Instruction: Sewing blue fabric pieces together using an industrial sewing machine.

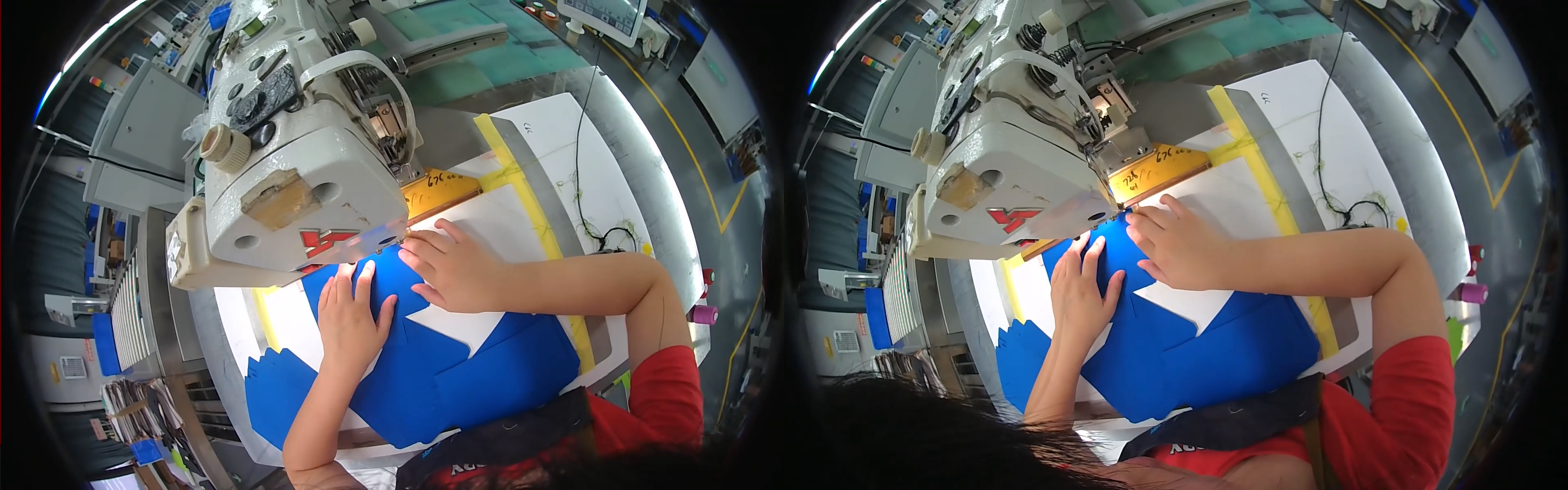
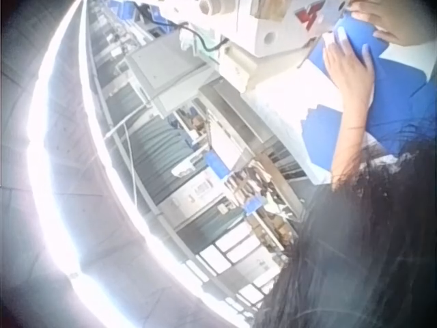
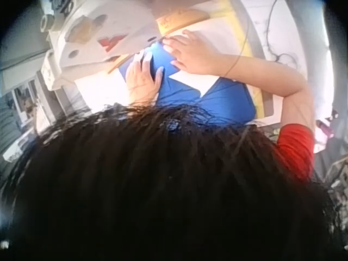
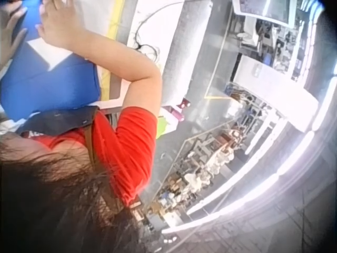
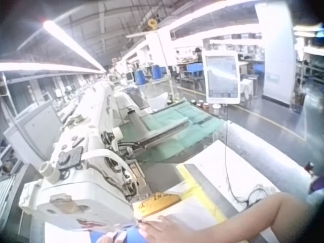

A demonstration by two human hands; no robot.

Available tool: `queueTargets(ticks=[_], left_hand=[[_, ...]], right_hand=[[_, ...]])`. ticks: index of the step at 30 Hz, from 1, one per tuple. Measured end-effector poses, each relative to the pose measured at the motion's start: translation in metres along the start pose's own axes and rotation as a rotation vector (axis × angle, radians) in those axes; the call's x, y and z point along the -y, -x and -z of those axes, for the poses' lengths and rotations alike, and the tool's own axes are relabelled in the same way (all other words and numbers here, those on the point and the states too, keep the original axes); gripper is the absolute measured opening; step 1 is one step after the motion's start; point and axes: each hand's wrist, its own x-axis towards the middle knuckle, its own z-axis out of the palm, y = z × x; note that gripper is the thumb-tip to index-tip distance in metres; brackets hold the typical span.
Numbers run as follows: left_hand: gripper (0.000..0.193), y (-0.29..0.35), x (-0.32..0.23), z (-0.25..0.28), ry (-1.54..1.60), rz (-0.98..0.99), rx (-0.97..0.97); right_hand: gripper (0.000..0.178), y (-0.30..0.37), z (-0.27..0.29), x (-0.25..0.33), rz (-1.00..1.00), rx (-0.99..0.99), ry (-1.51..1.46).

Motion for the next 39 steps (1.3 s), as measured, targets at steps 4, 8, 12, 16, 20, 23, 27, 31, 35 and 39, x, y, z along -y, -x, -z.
queueTargets(ticks=[4,8,12,16,20,23,27,31,35,39], left_hand=[[0.056,0.012,0.006,0.002,0.080,0.025,0.069],[0.056,0.032,0.004,0.012,0.056,0.117,0.093],[0.051,0.057,0.005,0.019,0.079,0.168,0.043],[0.044,0.088,0.001,0.035,0.232,0.352,0.027],[0.049,0.119,0.017,0.044,0.065,0.376,-0.007],[0.058,0.139,0.043,0.045,-0.036,0.380,-0.022],[0.060,0.148,0.061,0.048,0.024,0.321,0.045],[0.055,0.144,0.063,0.049,0.167,0.070,0.059],[0.054,0.143,0.059,0.041,0.214,-0.039,0.111],[0.053,0.136,0.044,0.034,0.217,-0.169,0.122]], right_hand=[[0.043,-0.002,0.004,0.002,0.094,0.049,-0.004],[0.044,-0.004,0.020,0.021,0.244,0.195,-0.090],[0.041,-0.020,0.009,0.047,0.359,0.301,0.010],[0.030,-0.030,-0.005,0.067,0.423,0.173,0.205],[0.014,-0.045,-0.004,0.067,0.355,0.177,0.077],[0.017,-0.046,0.001,0.074,0.295,0.308,0.076],[0.020,-0.037,0.001,0.084,0.198,0.378,0.114],[0.028,-0.030,-0.004,0.087,0.107,0.376,0.156],[0.019,-0.025,-0.016,0.088,0.160,0.090,0.225],[0.021,-0.025,-0.016,0.088,0.154,0.039,0.214]])
